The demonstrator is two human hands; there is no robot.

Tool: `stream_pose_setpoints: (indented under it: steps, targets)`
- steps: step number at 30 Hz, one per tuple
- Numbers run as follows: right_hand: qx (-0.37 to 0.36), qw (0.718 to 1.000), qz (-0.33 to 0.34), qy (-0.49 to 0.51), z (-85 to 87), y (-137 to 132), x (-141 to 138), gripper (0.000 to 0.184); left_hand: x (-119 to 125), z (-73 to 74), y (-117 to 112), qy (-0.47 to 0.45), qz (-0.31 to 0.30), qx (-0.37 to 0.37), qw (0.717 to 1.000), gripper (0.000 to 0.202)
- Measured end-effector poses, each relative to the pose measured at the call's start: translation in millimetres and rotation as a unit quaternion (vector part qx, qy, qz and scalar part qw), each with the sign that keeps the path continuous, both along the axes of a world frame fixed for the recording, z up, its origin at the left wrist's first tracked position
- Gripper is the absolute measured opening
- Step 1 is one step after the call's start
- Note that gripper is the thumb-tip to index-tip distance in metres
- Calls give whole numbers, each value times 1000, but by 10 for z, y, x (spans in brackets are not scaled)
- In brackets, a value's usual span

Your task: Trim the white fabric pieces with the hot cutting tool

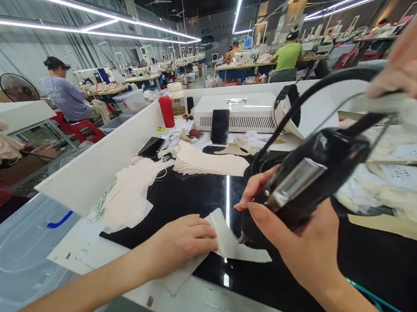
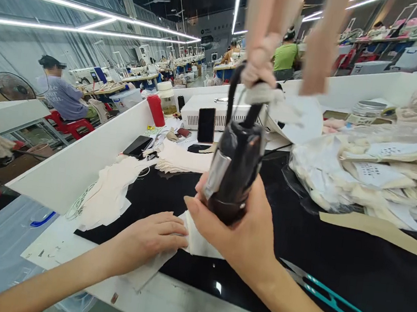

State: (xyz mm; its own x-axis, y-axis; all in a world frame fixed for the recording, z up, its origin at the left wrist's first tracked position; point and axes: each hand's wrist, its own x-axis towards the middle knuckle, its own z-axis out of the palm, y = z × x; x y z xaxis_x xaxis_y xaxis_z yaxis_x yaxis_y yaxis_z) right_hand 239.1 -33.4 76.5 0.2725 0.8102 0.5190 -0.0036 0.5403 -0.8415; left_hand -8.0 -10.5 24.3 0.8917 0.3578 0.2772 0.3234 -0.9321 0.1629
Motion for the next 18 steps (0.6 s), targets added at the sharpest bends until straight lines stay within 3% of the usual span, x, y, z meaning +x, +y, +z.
stream_pose_setpoints:
  steps: [4,7,13,18]
  targets:
    - [17,997,11,71,-136,1,-48,43,18,-47,101,-37,12,-32,999,35]
    - [16,994,33,101,-130,-30,-47,43,157,-96,200,-44,53,-39,997,38]
    - [32,993,68,90,-88,-157,16,33,407,-209,404,-10,95,-56,994,31]
    - [21,996,49,73,-173,-221,91,37,346,-233,359,-7,94,-75,993,33]
